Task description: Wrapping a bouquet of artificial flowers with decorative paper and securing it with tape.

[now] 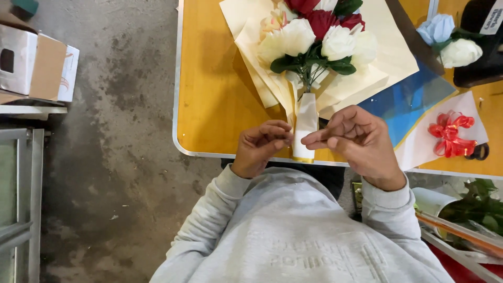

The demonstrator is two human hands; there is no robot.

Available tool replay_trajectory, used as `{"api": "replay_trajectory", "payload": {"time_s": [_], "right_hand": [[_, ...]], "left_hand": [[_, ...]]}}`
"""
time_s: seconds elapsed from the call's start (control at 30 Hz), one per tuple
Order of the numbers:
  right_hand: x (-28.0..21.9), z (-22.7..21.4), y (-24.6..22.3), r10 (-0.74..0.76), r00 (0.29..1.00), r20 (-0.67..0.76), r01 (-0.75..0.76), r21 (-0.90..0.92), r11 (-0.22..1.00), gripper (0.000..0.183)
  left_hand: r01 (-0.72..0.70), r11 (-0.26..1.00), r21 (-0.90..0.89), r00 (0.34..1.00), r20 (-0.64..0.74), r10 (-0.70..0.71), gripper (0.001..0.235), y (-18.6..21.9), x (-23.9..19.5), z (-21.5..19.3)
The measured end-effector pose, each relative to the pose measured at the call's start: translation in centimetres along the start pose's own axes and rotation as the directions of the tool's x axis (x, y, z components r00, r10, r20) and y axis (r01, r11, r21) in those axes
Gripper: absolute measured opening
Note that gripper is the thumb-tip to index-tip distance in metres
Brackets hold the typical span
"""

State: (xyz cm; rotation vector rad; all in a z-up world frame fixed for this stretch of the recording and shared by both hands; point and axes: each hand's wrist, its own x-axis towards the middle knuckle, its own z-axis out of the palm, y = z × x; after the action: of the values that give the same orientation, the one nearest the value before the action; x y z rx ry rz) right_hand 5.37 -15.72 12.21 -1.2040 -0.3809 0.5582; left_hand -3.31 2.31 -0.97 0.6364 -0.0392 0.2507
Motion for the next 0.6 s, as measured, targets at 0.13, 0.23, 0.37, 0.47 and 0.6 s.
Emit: {"api": "replay_trajectory", "payload": {"time_s": [0.13, 0.23, 0.37, 0.47, 0.6], "right_hand": [[0.4, -0.5, 0.1, -0.003, 1.000, 0.005, 0.002, 0.046, 0.999, 0.022], [0.6, -1.1, 0.0, 0.001, 1.000, 0.030, -0.004, 0.111, 0.994, 0.023], [1.1, -0.9, -1.1, -0.016, 0.999, 0.041, 0.011, 0.103, 0.995, 0.026], [1.1, -1.1, -1.1, -0.026, 0.999, 0.046, 0.022, 0.096, 0.995, 0.027], [0.7, -1.6, -1.0, -0.019, 1.000, 0.001, 0.019, 0.099, 0.995, 0.028]], "left_hand": [[0.169, 0.973, -0.160, 0.976, 0.163, -0.143, 0.041, 2.2, 0.5, 0.8], [0.294, 0.944, -0.149, 0.907, 0.356, -0.227, 0.048, 2.5, 1.2, 1.0], [0.301, 0.933, -0.199, 0.904, 0.371, -0.213, 0.043, 0.8, 2.2, 0.7], [0.002, 0.995, 0.102, 0.951, 0.308, -0.034, 0.036, 1.1, 3.1, 1.6], [-0.598, 0.233, 0.767, 0.774, 0.476, 0.417, 0.034, 2.4, 3.9, 2.9]]}}
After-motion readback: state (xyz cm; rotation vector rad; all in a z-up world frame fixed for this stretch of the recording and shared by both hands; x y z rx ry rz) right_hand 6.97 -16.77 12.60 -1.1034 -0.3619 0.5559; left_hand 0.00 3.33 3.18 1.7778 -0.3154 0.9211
